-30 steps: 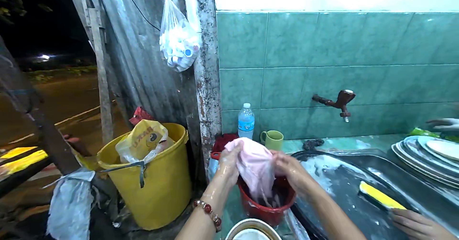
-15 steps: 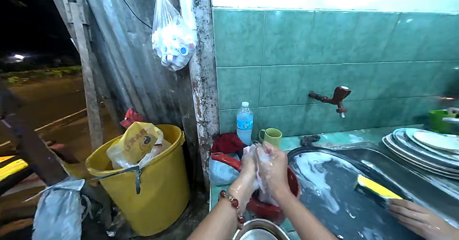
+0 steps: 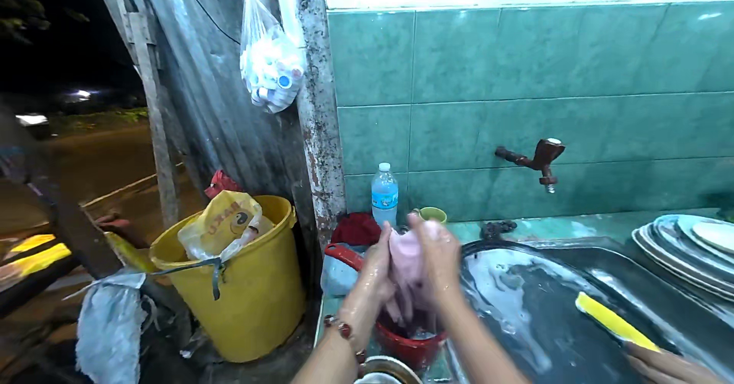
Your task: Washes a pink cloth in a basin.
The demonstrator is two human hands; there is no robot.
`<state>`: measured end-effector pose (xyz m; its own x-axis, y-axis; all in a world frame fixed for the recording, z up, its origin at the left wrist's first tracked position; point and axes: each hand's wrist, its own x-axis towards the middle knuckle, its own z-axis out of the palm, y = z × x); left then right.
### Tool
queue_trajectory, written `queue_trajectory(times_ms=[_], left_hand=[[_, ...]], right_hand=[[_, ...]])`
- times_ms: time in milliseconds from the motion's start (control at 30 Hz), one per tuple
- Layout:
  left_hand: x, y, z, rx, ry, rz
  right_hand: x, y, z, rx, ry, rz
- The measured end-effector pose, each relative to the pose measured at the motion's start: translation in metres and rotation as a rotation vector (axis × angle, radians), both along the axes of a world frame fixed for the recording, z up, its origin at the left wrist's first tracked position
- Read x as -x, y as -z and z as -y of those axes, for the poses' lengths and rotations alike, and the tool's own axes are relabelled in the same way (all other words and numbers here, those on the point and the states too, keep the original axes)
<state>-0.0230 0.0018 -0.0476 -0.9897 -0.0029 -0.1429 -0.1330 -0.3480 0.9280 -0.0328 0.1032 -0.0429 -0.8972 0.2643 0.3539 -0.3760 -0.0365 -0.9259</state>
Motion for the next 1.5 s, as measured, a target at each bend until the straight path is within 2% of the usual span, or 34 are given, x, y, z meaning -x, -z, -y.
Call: queue_trajectory(times_ms=[67, 133, 167, 233, 367, 433, 533, 567, 633, 667, 733, 800, 867, 900, 933, 1000, 1067, 1100, 1200, 1267, 1333, 1433, 1500], left_hand=[[-0.037, -0.008, -0.005, 0.037, -0.034, 0.081], [-0.025, -0.003, -0.014, -0.030, -0.088, 0.072], [-0.010, -0.002, -0.024, -0.079, -0.136, 0.076], [-0.001, -0.003, -0.031, -0.103, -0.112, 0.082], [-0.006, -0.001, -0.019, -0.103, -0.126, -0.009], [-0.006, 0.000, -0.013, 0.025, -0.035, 0.001], [-0.015, 0.004, 0.003, 0.417, 0.438, 0.020], [-0.015, 0.002, 0.005, 0.550, 0.496, 0.006], [-0.011, -0.014, 0.007, 0.634, 0.430, -0.065], [-0.008, -0.021, 0.010, 0.581, 0.337, -0.090], [-0.002, -0.031, 0.018, 0.323, 0.117, -0.097], [0.007, -0.026, 0.021, 0.079, -0.055, -0.037], [0.014, -0.005, 0.009, -0.008, -0.142, 0.020], [0.015, 0.007, -0.002, -0.021, -0.178, 0.030], [0.010, 0.017, -0.012, -0.015, -0.181, 0.026], [-0.020, 0.019, -0.018, 0.092, -0.091, -0.015], [-0.034, 0.009, -0.017, 0.140, 0.007, 0.016], [-0.024, 0.004, -0.026, 0.066, -0.044, 0.040], [-0.011, 0.002, -0.030, -0.062, -0.075, 0.072], [-0.009, 0.005, -0.023, -0.168, -0.047, 0.087], [-0.008, -0.003, -0.013, -0.076, 0.007, 0.093], [0.009, -0.020, 0.015, 0.236, 0.204, -0.035], [0.011, -0.019, 0.028, 0.479, 0.343, -0.166]], right_hand=[[-0.017, 0.005, 0.032, -0.312, 0.104, -0.159], [-0.009, 0.010, 0.029, -0.476, 0.192, -0.129], [0.002, 0.012, 0.019, -0.513, 0.201, -0.058], [0.014, 0.011, 0.007, -0.509, 0.201, 0.078], [-0.007, 0.018, 0.022, -0.415, 0.148, -0.137], [0.006, 0.016, 0.006, -0.393, 0.041, -0.091], [0.037, -0.014, -0.023, -0.397, -0.045, 0.068], [0.037, -0.023, -0.026, -0.464, -0.106, 0.037], [0.027, -0.036, -0.029, -0.656, -0.274, -0.008], [0.022, -0.032, -0.031, -0.695, -0.304, -0.003], [0.020, -0.009, -0.042, -0.633, -0.285, 0.047], [0.021, 0.010, -0.050, -0.353, -0.265, 0.128], [0.010, 0.007, -0.034, 0.081, -0.273, 0.133], [0.000, 0.000, -0.016, 0.171, -0.251, 0.079], [-0.008, -0.004, 0.004, 0.162, -0.200, -0.004], [-0.013, -0.002, 0.033, -0.021, -0.009, -0.156], [-0.005, 0.009, 0.027, -0.286, 0.172, -0.154], [0.003, 0.013, 0.017, -0.371, 0.209, -0.113], [0.004, 0.010, 0.012, -0.369, 0.207, -0.023], [-0.010, 0.005, 0.024, -0.347, 0.201, -0.150], [-0.009, 0.009, 0.016, -0.389, 0.136, -0.127], [0.022, 0.011, -0.028, -0.616, -0.249, 0.151], [0.032, 0.001, -0.044, -0.583, -0.379, 0.248]])
